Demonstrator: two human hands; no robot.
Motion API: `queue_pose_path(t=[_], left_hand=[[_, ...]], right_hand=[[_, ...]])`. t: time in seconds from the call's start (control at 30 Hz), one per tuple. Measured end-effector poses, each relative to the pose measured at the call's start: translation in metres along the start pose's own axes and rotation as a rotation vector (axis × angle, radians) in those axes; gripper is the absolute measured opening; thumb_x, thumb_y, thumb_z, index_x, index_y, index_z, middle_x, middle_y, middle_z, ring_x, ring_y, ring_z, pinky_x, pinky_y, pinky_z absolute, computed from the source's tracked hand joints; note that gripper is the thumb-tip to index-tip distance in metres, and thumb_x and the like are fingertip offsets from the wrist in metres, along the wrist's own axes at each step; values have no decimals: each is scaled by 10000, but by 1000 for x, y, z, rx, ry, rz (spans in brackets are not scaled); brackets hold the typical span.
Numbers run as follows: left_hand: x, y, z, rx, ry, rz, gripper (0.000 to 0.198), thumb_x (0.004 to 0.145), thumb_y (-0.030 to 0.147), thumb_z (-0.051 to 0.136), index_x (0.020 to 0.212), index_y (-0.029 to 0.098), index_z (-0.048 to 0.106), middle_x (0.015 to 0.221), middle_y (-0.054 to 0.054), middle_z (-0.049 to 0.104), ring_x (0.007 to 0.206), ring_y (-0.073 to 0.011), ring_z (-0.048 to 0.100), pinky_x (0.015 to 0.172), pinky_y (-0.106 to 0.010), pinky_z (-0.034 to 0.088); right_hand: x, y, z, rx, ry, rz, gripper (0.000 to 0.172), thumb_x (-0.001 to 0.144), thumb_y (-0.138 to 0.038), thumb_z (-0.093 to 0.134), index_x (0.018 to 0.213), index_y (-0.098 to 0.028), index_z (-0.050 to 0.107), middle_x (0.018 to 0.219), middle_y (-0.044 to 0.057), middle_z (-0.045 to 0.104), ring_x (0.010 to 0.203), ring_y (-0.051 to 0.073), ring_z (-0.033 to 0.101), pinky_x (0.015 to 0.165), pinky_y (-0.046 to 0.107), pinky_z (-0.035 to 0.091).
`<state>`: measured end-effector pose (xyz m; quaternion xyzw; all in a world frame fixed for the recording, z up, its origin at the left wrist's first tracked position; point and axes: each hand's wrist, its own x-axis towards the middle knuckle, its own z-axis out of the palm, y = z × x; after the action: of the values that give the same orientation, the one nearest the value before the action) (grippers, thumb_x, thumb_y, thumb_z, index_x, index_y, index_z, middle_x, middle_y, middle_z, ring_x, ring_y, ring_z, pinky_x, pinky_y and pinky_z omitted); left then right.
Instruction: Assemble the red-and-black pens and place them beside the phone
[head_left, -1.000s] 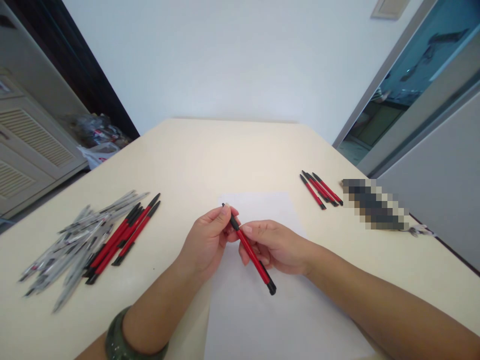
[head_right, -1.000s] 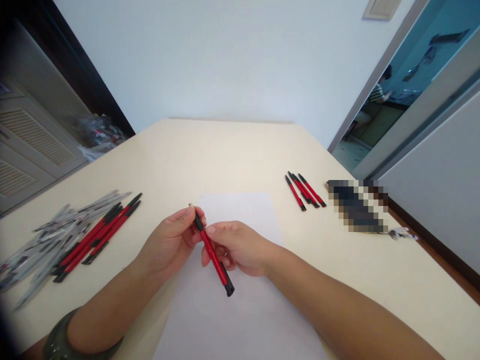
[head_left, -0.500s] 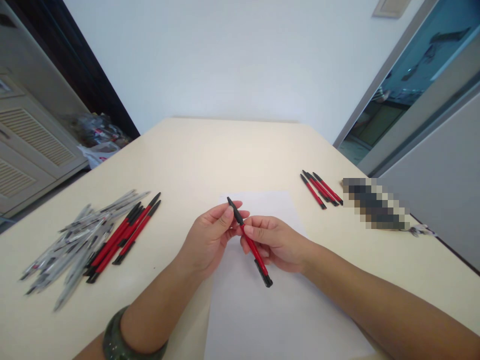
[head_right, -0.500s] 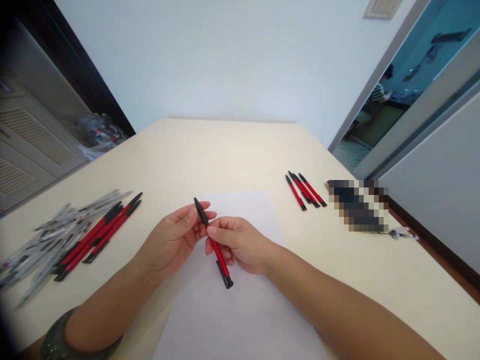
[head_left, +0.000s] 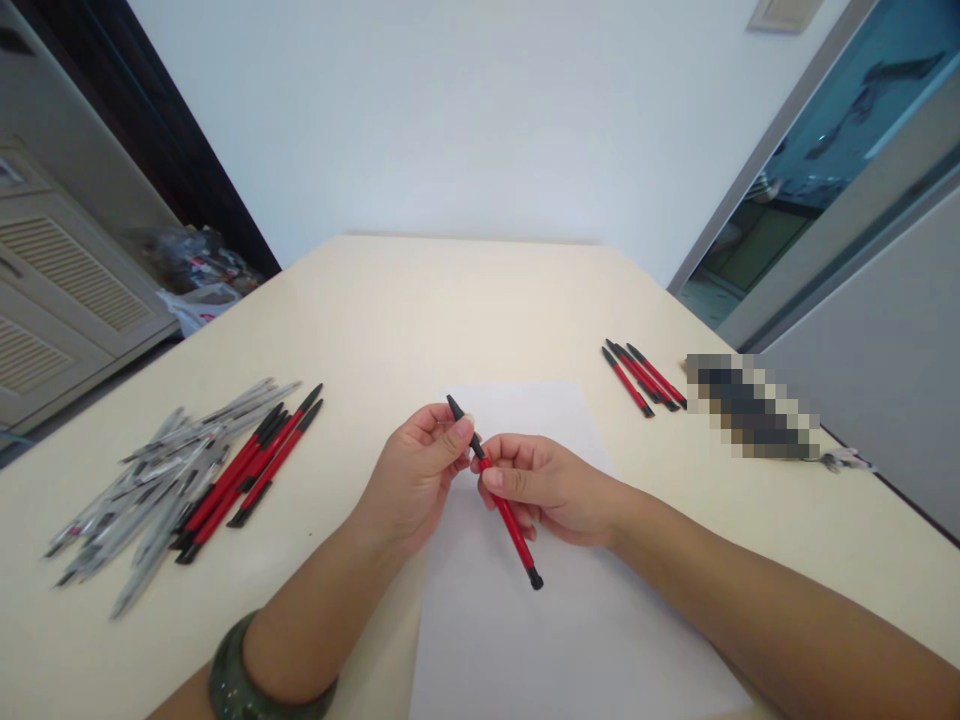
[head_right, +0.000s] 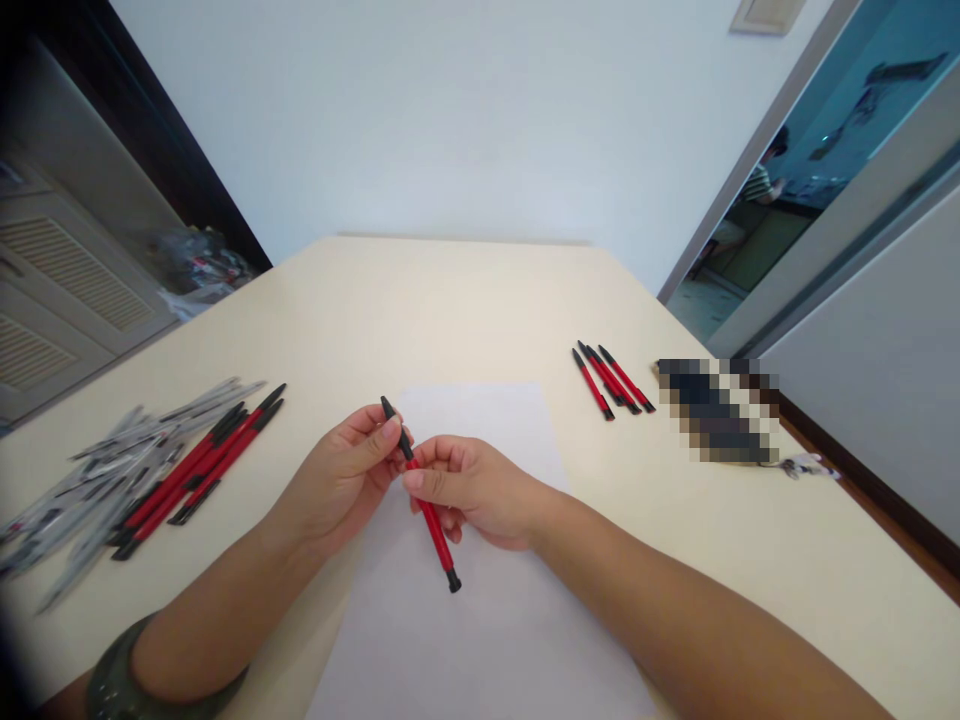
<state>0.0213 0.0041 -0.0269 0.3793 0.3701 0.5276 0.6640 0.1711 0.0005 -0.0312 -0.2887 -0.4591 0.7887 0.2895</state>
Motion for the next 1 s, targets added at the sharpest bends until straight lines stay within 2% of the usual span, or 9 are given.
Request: queue_pose_path(t=[0.23,0.33,0.43,0.53,0.63,0.9,1.0], left_hand=[[3,2,-4,-6,24,14,110,736,244,580,784,149,549,697,8,563,567,-64,489,558,-206,391],[4,2,-6,-17,81,8,144,716,262,600,795,150,558,702,2,582,601,-76,521,585,-212,407],[4,3,-7,-4,114,-14,177,704,284,609,817,158,555,713,-2,592,624,-90,546,605,-229,421],[3,3,-6,22,85,-39,179,711,288,603,823,162,543,715,-4,598,607,-96,558,597,-241,428],[3,4,-5,26,92,-49,177,706,284,610,811,160,541,704,-1,602,601,-93,568,590,-229,431],[13,15,-22,2,238,21,206,670,301,639,794,155,565,672,6,602,622,-84,579,576,-187,428],[18,15,-30,100,303,49,244,651,323,646,808,148,583,666,4,599,586,-84,566,572,-198,419]], right_hand=[[0,-5,3,-77,55,66,106,736,-177,486,832,-149,519,563,-30,548,341,32,387,333,155,296],[0,-6,4,-117,77,84,178,717,-130,423,860,-154,526,531,-32,547,314,32,346,312,153,261],[0,-5,4,-134,105,94,179,730,-167,429,880,-163,526,511,-41,537,301,33,319,300,156,239],[0,-4,5,-136,133,69,140,751,-262,470,830,-162,528,507,-43,534,294,33,316,292,162,225],[1,-3,4,-153,143,58,137,751,-272,474,766,-152,538,479,-38,539,279,31,307,284,163,204],[1,-2,4,-208,132,100,133,704,-256,523,712,-130,564,458,-27,555,275,34,322,293,174,229],[0,-4,3,-178,148,70,134,718,-254,508,717,-132,564,460,-24,556,281,33,322,298,171,223]])
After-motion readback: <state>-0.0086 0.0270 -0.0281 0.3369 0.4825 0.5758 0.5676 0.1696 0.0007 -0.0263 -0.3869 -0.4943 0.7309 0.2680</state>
